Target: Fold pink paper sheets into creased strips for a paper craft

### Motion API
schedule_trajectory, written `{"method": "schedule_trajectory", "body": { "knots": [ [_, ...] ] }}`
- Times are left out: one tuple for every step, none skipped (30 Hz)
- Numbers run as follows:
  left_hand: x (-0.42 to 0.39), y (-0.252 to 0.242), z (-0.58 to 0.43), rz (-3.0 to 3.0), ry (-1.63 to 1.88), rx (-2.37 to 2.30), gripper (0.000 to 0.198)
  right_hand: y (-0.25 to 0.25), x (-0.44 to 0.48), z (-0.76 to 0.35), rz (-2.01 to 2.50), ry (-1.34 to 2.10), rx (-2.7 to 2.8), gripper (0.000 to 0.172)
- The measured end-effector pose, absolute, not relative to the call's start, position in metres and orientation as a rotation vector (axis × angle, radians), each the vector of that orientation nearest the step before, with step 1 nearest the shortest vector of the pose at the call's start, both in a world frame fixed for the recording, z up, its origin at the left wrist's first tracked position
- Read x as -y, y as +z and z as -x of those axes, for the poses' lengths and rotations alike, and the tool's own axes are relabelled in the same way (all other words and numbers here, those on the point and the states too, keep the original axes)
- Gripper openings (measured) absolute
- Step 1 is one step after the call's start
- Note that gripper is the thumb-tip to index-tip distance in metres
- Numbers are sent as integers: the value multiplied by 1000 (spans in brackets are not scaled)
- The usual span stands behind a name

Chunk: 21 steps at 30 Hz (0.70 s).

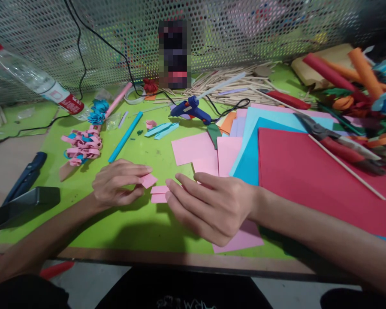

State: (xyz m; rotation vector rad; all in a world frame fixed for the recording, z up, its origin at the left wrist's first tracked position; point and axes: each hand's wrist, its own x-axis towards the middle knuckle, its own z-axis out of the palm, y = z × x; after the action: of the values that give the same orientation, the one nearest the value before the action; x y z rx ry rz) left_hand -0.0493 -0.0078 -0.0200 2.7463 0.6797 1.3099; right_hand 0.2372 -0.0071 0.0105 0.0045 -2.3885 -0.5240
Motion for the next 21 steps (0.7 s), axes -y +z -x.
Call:
{"method": "schedule_trajectory", "body": {
  "knots": [
    [8, -20, 49, -2741, 1307, -671, 23, 11, 7, -237, -7, -521, 2381, 29],
    [8, -19, 49, -2739, 1304, -664, 23, 11, 7, -237, -6, -521, 2373, 28],
    [8, -19, 49, -2741, 1301, -657, 23, 11, 7, -237, -3, -522, 2369, 27],
    [8, -19, 49, -2744, 1298, -652, 23, 11, 7, -237, 2, -523, 2365, 27],
    [8, -19, 49, -2747, 1298, -652, 23, 11, 7, -237, 7, -524, 2369, 28],
    [8, -19, 49, -2751, 1297, -654, 22, 11, 7, -237, 8, -524, 2372, 28],
    [9, -19, 49, -2757, 1295, -659, 22, 11, 7, -237, 9, -526, 2371, 28],
    [9, -19, 49, -2760, 1293, -664, 21, 11, 7, -237, 9, -529, 2368, 29],
    [9, -19, 49, -2762, 1291, -664, 21, 11, 7, -237, 11, -533, 2370, 29],
    [9, -19, 49, -2762, 1290, -660, 21, 10, 7, -237, 11, -538, 2369, 30],
    [9, -19, 49, -2762, 1288, -655, 22, 10, 6, -236, 12, -544, 2371, 31],
    [9, -19, 50, -2762, 1281, -652, 22, 10, 6, -236, 12, -548, 2374, 31],
    [9, -18, 50, -2762, 1278, -649, 23, 10, 6, -236, 11, -551, 2381, 31],
    [9, -18, 50, -2763, 1276, -648, 23, 10, 6, -237, 8, -550, 2385, 32],
    [9, -18, 50, -2765, 1276, -649, 24, 10, 6, -237, 5, -547, 2388, 32],
    [9, -18, 50, -2768, 1273, -653, 23, 10, 6, -237, 4, -540, 2386, 32],
    [9, -18, 50, -2771, 1270, -656, 23, 10, 5, -237, 5, -532, 2389, 33],
    [9, -18, 50, -2774, 1266, -661, 23, 10, 5, -238, 6, -524, 2390, 33],
    [9, -18, 50, -2775, 1268, -665, 22, 10, 6, -238, 11, -517, 2390, 34],
    [9, -18, 50, -2775, 1269, -672, 22, 10, 6, -238, 14, -514, 2389, 34],
    [9, -18, 50, -2774, 1275, -675, 22, 10, 6, -238, 16, -516, 2390, 34]
  ]
}}
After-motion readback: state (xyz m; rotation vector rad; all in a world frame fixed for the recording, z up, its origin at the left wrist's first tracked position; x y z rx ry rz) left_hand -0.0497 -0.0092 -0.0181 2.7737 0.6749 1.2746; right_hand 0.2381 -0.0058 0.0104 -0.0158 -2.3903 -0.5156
